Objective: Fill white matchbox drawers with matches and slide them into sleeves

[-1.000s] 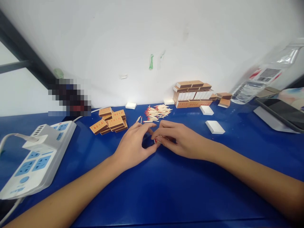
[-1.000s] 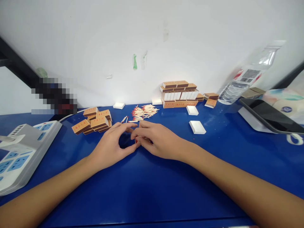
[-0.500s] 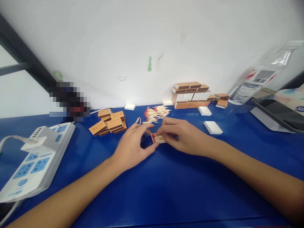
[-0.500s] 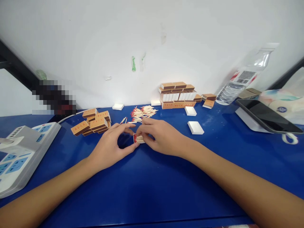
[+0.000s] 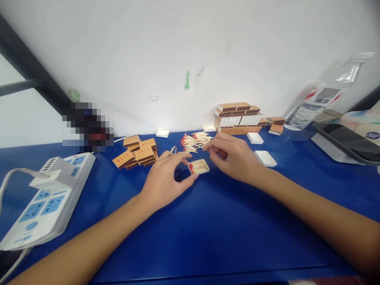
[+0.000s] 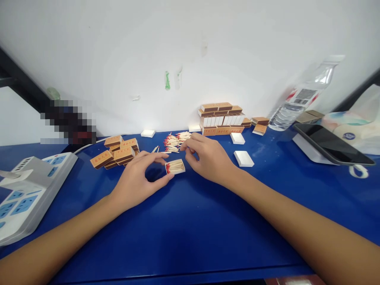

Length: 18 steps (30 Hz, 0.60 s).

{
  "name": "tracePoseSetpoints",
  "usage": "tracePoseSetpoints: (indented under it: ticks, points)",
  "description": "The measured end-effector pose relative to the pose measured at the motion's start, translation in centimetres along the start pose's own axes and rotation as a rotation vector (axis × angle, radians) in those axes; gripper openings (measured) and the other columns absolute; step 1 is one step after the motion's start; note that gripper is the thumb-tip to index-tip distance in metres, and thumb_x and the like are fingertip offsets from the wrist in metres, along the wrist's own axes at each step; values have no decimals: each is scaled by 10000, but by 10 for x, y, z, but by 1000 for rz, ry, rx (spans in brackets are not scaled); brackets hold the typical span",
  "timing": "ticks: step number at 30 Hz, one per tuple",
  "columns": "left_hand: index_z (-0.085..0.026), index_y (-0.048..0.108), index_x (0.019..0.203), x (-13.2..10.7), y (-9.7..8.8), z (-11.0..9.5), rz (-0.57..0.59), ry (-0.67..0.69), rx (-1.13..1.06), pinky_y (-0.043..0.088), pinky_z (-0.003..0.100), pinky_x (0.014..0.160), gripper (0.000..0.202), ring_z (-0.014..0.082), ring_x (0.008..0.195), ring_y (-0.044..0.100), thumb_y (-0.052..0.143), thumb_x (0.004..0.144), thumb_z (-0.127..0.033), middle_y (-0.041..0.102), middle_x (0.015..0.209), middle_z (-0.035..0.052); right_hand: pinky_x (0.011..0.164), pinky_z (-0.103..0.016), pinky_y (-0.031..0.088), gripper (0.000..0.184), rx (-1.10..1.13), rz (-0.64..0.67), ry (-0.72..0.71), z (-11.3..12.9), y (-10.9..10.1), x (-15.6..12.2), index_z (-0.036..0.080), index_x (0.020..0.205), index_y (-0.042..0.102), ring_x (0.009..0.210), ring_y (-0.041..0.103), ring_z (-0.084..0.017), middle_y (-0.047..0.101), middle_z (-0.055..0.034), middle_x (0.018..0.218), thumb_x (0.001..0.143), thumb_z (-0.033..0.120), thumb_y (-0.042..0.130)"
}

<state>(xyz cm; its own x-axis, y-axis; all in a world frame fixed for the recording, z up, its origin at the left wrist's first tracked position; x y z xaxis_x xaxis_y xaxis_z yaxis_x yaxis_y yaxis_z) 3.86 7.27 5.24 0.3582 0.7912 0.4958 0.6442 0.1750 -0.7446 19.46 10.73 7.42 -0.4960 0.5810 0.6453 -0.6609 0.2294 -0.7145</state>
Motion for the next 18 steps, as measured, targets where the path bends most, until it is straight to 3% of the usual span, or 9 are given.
tracePoseSetpoints:
  ticks: [3,9,14,18]
  points:
    - [-219,667,1270,0,7,1,49,13,-12,556,433,974,417,244,1042,657,815,885,-285,770,1037,19,614,-281,421,205,14,-8,-7,-2,2,-1,196,971,695,639,523,-134,599,-12,817,895,67,556]
    - [-217,669,1265,0,7,1,30,21,-23,558,434,966,429,237,1012,661,830,874,-285,771,1006,11,622,-283,425,182,76,31,-12,0,7,-2,198,1028,686,667,534,-138,625,-24,873,949,98,556]
    - [-224,680,1254,0,-6,-3,-78,42,-22,550,436,968,408,234,996,660,830,882,-292,781,1014,7,672,-309,435,191,120,76,-16,7,7,1,197,1085,679,727,542,-163,618,-42,896,1052,194,490]
    - [-215,678,1265,1,6,0,38,31,-3,563,433,930,419,249,1013,661,827,878,-277,775,1043,29,736,-335,450,253,162,168,5,12,12,1,189,1116,676,793,556,-181,604,-49,916,1099,297,448]
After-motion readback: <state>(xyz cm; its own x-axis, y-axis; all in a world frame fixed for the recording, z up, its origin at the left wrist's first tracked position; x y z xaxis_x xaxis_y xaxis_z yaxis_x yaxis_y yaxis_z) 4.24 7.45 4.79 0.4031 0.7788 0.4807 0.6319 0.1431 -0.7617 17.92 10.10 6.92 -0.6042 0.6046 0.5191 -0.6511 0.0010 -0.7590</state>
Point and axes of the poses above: each hand's wrist, its own x-axis towards the middle knuckle, its own y-axis out of the palm, z = x × y, the point moved 10 cm from there along x, towards the middle knuckle
